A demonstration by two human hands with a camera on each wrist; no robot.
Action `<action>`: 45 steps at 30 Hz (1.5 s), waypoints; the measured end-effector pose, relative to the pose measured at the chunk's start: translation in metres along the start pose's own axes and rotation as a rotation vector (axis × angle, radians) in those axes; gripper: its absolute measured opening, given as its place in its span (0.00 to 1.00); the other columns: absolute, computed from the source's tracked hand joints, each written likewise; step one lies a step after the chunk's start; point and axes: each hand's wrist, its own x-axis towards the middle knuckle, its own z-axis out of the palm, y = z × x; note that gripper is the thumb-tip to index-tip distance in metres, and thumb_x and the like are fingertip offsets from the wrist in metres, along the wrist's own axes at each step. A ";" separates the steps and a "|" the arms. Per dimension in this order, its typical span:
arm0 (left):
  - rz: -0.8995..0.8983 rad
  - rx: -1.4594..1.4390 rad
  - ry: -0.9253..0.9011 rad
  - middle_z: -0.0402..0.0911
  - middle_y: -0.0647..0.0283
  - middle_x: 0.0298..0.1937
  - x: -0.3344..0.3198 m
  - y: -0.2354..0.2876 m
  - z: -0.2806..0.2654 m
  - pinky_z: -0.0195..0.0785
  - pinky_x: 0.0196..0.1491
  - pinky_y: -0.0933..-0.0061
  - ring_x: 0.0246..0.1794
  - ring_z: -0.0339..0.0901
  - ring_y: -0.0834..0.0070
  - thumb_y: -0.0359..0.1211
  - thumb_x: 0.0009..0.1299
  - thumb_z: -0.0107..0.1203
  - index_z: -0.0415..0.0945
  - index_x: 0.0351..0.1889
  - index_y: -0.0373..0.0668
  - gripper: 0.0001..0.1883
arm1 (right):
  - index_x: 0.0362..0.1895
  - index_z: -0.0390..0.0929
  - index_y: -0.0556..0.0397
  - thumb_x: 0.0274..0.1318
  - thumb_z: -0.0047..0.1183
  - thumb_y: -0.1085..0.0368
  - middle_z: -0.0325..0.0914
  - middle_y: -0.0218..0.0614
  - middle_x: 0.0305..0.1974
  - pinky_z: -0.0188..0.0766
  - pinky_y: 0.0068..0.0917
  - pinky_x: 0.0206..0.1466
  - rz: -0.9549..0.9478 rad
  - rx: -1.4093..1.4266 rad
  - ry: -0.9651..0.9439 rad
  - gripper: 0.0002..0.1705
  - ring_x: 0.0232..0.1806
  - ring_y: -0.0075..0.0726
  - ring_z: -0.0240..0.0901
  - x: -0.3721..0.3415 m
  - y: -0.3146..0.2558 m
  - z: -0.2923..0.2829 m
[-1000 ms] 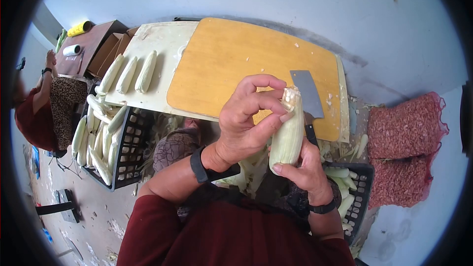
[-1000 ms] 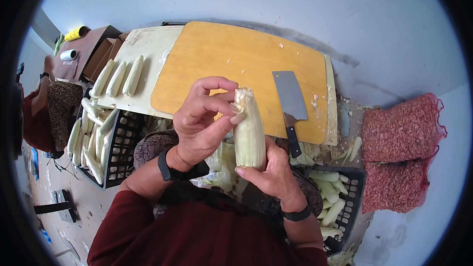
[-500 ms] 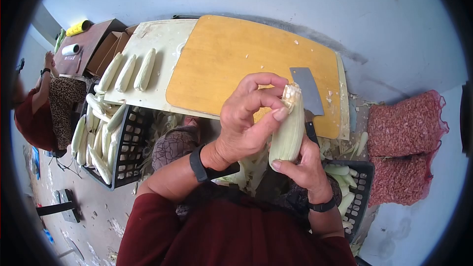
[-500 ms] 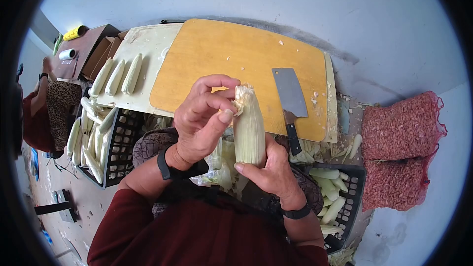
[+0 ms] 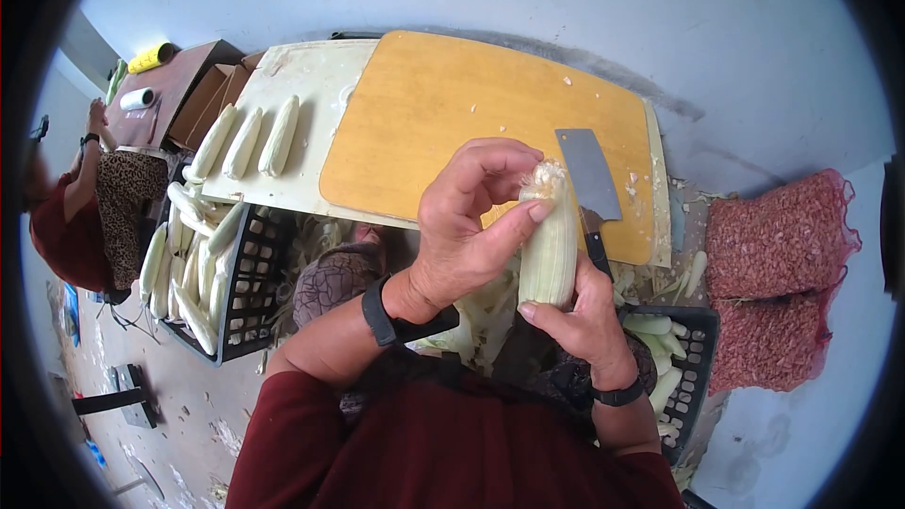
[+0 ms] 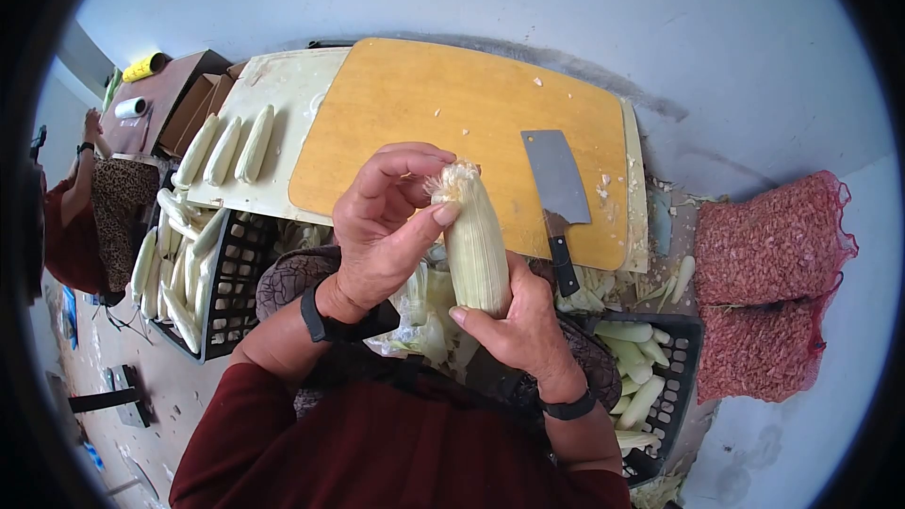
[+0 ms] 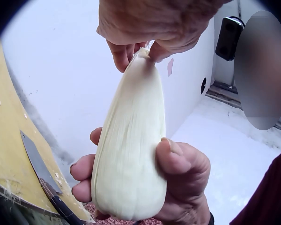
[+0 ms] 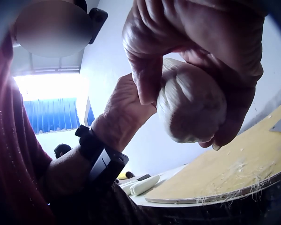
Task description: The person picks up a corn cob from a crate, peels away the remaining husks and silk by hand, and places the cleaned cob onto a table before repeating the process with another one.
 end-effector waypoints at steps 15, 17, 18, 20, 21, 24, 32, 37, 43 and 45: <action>-0.114 -0.028 0.171 0.73 0.58 0.46 -0.001 -0.006 0.002 0.71 0.46 0.78 0.44 0.75 0.78 0.19 0.63 0.53 0.73 0.42 0.33 0.09 | 0.47 0.69 0.62 0.39 0.60 0.71 0.74 0.33 0.34 0.69 0.24 0.40 -0.014 -0.162 0.109 0.26 0.35 0.23 0.69 0.002 0.006 0.004; -0.106 -0.007 0.188 0.74 0.58 0.45 -0.001 -0.008 0.002 0.72 0.45 0.79 0.43 0.75 0.78 0.20 0.63 0.54 0.73 0.40 0.32 0.08 | 0.46 0.69 0.62 0.38 0.61 0.71 0.75 0.34 0.33 0.69 0.25 0.39 -0.028 -0.199 0.131 0.26 0.34 0.24 0.70 0.002 0.006 0.005; -0.088 0.026 0.200 0.74 0.58 0.44 -0.001 -0.009 0.002 0.72 0.44 0.79 0.41 0.75 0.78 0.20 0.63 0.54 0.74 0.39 0.32 0.07 | 0.46 0.69 0.62 0.38 0.61 0.71 0.75 0.34 0.33 0.69 0.25 0.39 -0.029 -0.198 0.133 0.26 0.34 0.24 0.70 0.002 0.007 0.005; -0.069 0.060 0.211 0.75 0.58 0.44 -0.002 -0.011 0.001 0.73 0.43 0.79 0.40 0.76 0.78 0.20 0.63 0.54 0.74 0.38 0.32 0.06 | 0.47 0.69 0.63 0.38 0.61 0.71 0.75 0.35 0.33 0.70 0.25 0.40 -0.037 -0.228 0.142 0.27 0.34 0.25 0.71 0.001 0.008 0.005; -0.045 0.099 0.221 0.75 0.57 0.44 -0.002 -0.012 0.001 0.73 0.42 0.79 0.40 0.76 0.78 0.21 0.63 0.55 0.74 0.38 0.32 0.06 | 0.47 0.69 0.63 0.38 0.61 0.71 0.75 0.35 0.33 0.70 0.25 0.40 -0.038 -0.227 0.144 0.27 0.34 0.25 0.71 0.002 0.009 0.005; 0.003 0.181 0.229 0.76 0.56 0.42 -0.001 -0.015 -0.001 0.73 0.41 0.78 0.39 0.77 0.76 0.21 0.62 0.55 0.74 0.36 0.33 0.06 | 0.48 0.68 0.63 0.38 0.62 0.70 0.76 0.37 0.33 0.70 0.26 0.40 -0.067 -0.273 0.157 0.28 0.34 0.26 0.72 0.001 0.012 0.005; 0.196 0.526 0.127 0.79 0.54 0.36 0.013 -0.009 -0.011 0.71 0.41 0.70 0.40 0.79 0.64 0.21 0.59 0.56 0.70 0.30 0.37 0.06 | 0.49 0.67 0.64 0.38 0.64 0.64 0.78 0.52 0.33 0.74 0.35 0.40 -0.121 -0.342 0.156 0.32 0.36 0.49 0.79 0.001 0.006 0.004; 0.233 0.619 0.059 0.78 0.56 0.33 0.016 -0.005 -0.012 0.72 0.40 0.71 0.41 0.80 0.63 0.20 0.60 0.54 0.69 0.31 0.37 0.06 | 0.49 0.67 0.65 0.38 0.64 0.63 0.78 0.52 0.33 0.74 0.36 0.40 -0.123 -0.350 0.146 0.33 0.35 0.50 0.79 0.001 0.006 0.003; 0.185 0.508 0.058 0.77 0.57 0.31 0.016 -0.009 -0.015 0.72 0.38 0.72 0.39 0.81 0.63 0.19 0.61 0.53 0.69 0.31 0.36 0.05 | 0.50 0.67 0.66 0.39 0.63 0.66 0.77 0.44 0.35 0.71 0.30 0.42 -0.064 -0.322 0.114 0.32 0.36 0.33 0.75 0.000 0.006 0.003; 0.155 0.475 0.060 0.77 0.57 0.31 0.016 -0.008 -0.015 0.72 0.37 0.73 0.39 0.81 0.65 0.19 0.62 0.53 0.69 0.31 0.35 0.04 | 0.50 0.67 0.66 0.39 0.63 0.66 0.77 0.45 0.35 0.71 0.30 0.42 -0.064 -0.322 0.109 0.32 0.36 0.33 0.75 0.000 0.007 0.003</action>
